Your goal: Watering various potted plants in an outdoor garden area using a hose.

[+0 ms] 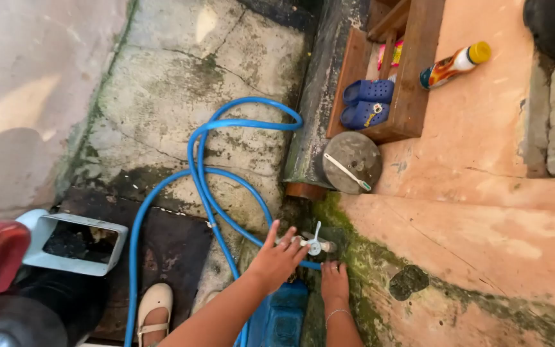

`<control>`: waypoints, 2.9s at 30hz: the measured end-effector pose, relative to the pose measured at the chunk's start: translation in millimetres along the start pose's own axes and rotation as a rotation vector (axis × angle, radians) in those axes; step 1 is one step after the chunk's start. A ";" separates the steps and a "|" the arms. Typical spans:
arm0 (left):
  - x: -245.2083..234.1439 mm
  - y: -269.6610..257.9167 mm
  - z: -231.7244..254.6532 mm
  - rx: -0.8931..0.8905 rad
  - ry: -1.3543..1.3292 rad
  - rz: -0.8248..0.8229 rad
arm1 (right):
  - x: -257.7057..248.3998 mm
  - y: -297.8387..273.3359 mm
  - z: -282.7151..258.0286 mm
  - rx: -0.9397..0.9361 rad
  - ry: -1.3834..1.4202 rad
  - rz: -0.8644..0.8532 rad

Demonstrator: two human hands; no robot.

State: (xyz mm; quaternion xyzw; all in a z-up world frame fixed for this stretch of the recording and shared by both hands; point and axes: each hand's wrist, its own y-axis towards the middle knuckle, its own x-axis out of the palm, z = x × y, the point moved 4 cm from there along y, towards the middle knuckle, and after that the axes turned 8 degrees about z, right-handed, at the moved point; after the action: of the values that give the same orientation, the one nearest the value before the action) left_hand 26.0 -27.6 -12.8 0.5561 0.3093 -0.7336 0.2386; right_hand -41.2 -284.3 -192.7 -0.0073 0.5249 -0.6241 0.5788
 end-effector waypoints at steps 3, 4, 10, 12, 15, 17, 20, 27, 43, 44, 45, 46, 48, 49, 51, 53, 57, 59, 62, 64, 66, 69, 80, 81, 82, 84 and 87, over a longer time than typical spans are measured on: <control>22.8 56.9 20.0 0.080 0.017 0.006 | -5.3 2.6 -4.3 -0.157 -0.254 -0.055; 38.2 77.6 25.6 0.105 0.024 0.012 | 2.9 3.8 -2.8 -0.135 -0.244 -0.065; 87.9 114.3 35.1 0.196 0.352 -0.162 | -41.3 -38.1 -10.9 0.065 0.250 0.378; 125.8 126.3 40.0 0.199 0.280 0.055 | -110.5 -76.1 14.4 0.324 0.872 0.205; 87.6 110.9 30.8 0.130 0.251 -0.048 | -146.8 -98.2 24.7 0.582 1.363 0.497; 131.1 116.9 42.6 0.025 0.134 -0.081 | -155.8 -100.5 21.2 0.599 1.306 0.781; 139.0 112.5 31.7 -0.100 -0.004 -0.072 | -176.2 -88.8 18.4 0.652 1.456 0.975; -5.1 -15.3 -41.7 -0.577 -0.696 0.618 | -233.4 -45.5 30.2 0.775 2.152 0.911; -215.1 -131.1 -86.1 -0.531 -1.266 0.511 | -493.6 -49.4 158.0 0.720 2.341 0.703; -207.9 -120.1 -79.8 -0.510 -1.190 0.575 | -515.4 -51.0 150.4 0.724 2.356 0.630; -198.5 -108.1 -72.8 -0.491 -1.117 0.637 | -535.4 -51.5 142.4 0.726 2.365 0.553; -205.0 -104.0 -83.0 -0.492 -1.112 0.643 | -539.1 -46.7 143.3 0.718 2.367 0.556; -194.6 -95.9 -92.6 -0.791 -1.210 0.316 | -539.1 -38.1 139.7 0.427 2.556 0.520; -191.4 -94.8 -95.8 -0.791 -1.220 0.297 | -528.1 -46.6 141.0 0.449 2.555 0.507; -190.2 -87.3 -110.5 -0.768 -1.186 0.471 | -500.0 -59.5 147.6 0.711 2.590 0.458; -186.8 -81.0 -111.2 -0.748 -1.185 0.465 | -257.8 6.9 98.8 0.643 2.008 0.541; -200.4 -75.7 -113.9 -0.748 -1.213 0.436 | -137.6 33.9 70.1 0.522 0.909 0.159; -203.5 -75.9 -115.8 -0.755 -1.239 0.383 | -158.3 23.6 57.4 0.487 0.843 0.062; -208.2 -74.5 -119.0 -0.778 -1.276 0.265 | -168.3 28.5 40.0 0.463 0.789 -0.098; -202.6 -76.1 -118.3 -0.806 -1.298 0.196 | -144.1 41.9 25.7 0.466 0.791 -0.173; -194.2 -74.3 -121.1 -0.804 -1.300 0.276 | -105.8 67.5 15.1 0.463 0.617 -0.001; -194.9 -72.8 -121.2 -0.822 -1.303 0.228 | -117.0 66.0 23.2 0.541 0.653 0.010; -190.7 -72.2 -123.4 -0.810 -1.290 0.241 | -152.2 54.4 41.2 0.720 1.022 -0.195; -189.5 -72.3 -124.1 -0.797 -1.279 0.301 | -153.6 54.8 47.1 0.756 1.137 -0.191; -192.6 -77.4 -121.6 -0.801 -1.283 0.299 | -129.9 53.3 42.1 0.754 1.133 -0.195; -203.1 -83.4 -123.1 -0.814 -1.288 0.360 | -92.8 66.6 37.9 0.543 1.055 -0.157; -161.3 -74.9 -119.2 -0.774 -1.243 0.406 | -19.4 92.3 28.9 0.534 0.997 -0.042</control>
State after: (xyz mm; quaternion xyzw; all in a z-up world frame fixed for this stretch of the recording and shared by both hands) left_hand 96.9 111.2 134.1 -0.0368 0.2449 -0.6928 0.6773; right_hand 49.0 -268.4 -229.4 0.4246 0.5585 -0.6744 0.2301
